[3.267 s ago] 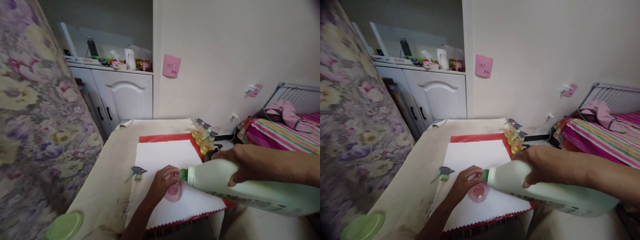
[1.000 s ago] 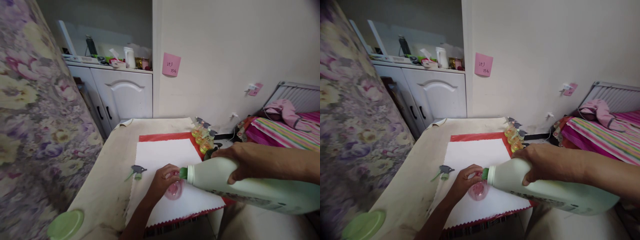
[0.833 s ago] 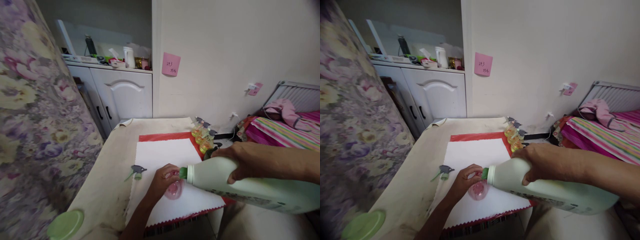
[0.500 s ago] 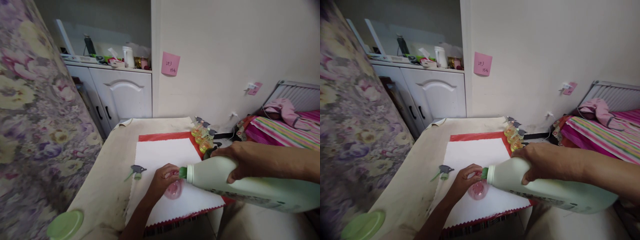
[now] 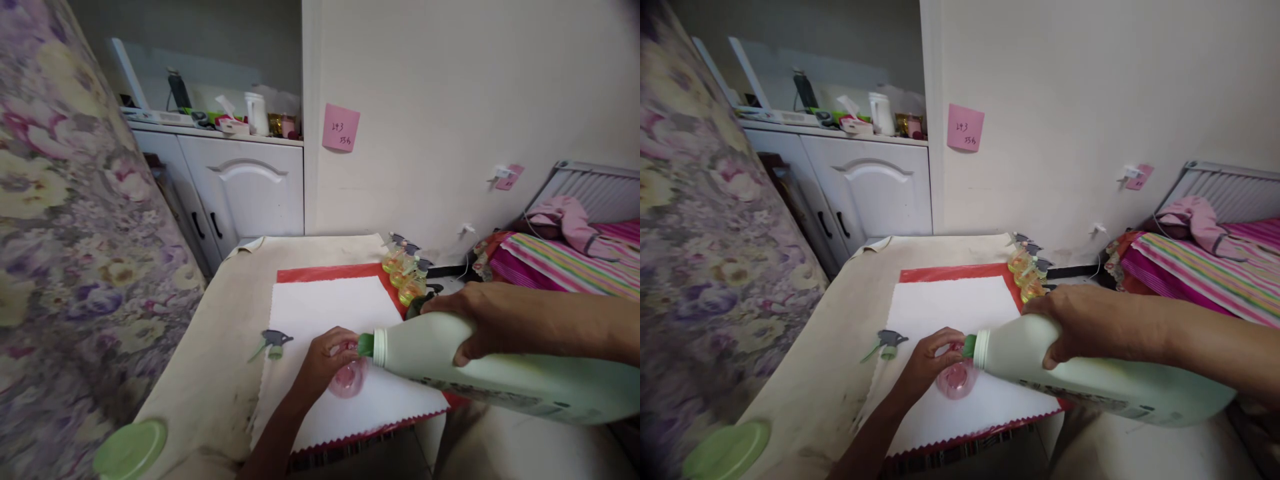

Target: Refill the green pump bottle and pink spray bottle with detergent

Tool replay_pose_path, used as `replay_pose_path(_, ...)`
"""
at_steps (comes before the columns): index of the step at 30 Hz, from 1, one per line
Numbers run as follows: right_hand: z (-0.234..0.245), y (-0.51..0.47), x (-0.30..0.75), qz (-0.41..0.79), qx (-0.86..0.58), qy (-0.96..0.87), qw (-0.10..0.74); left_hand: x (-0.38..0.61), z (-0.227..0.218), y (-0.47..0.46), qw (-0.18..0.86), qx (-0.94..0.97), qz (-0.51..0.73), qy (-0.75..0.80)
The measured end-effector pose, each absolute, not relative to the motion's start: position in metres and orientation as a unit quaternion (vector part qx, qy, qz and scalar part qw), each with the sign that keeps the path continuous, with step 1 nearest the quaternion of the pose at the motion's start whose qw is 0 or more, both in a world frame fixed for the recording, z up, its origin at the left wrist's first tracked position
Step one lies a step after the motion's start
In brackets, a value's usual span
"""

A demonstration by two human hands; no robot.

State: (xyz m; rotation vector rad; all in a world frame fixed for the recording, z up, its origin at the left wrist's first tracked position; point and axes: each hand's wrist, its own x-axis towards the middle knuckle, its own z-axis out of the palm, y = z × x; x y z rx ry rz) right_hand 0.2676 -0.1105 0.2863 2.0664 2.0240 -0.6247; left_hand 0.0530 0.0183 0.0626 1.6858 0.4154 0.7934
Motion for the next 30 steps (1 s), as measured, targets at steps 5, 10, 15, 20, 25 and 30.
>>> replay_pose_path(5, 0.2851, -0.1107, 0.2697, -0.214, 0.696, 0.679, 0.091, 0.0529, 0.0622, 0.0178, 0.579, 0.72, 0.339, 0.177)
replay_pose_path(10, 0.2866, -0.1089, 0.2666, -0.214, 0.701, 0.673, 0.101, 0.0522, 0.0629, 0.0171, 0.582, 0.716, 0.342, 0.178)
replay_pose_path(15, 0.2874, -0.1098, 0.2675, -0.215, 0.698, 0.676, 0.094, 0.0526, 0.0632, 0.0172, 0.585, 0.713, 0.341, 0.183)
replay_pose_path(20, 0.2872, -0.1103, 0.269, -0.222, 0.695, 0.677, 0.091, 0.0529, 0.0626, 0.0175, 0.578, 0.72, 0.339, 0.18)
replay_pose_path(25, 0.2859, -0.1099, 0.2698, -0.216, 0.693, 0.682, 0.089, 0.053, 0.0634, 0.0173, 0.584, 0.714, 0.34, 0.183)
replay_pose_path(30, 0.2833, -0.1104, 0.2731, -0.211, 0.691, 0.687, 0.083, 0.052, 0.0644, 0.0175, 0.585, 0.715, 0.339, 0.179)
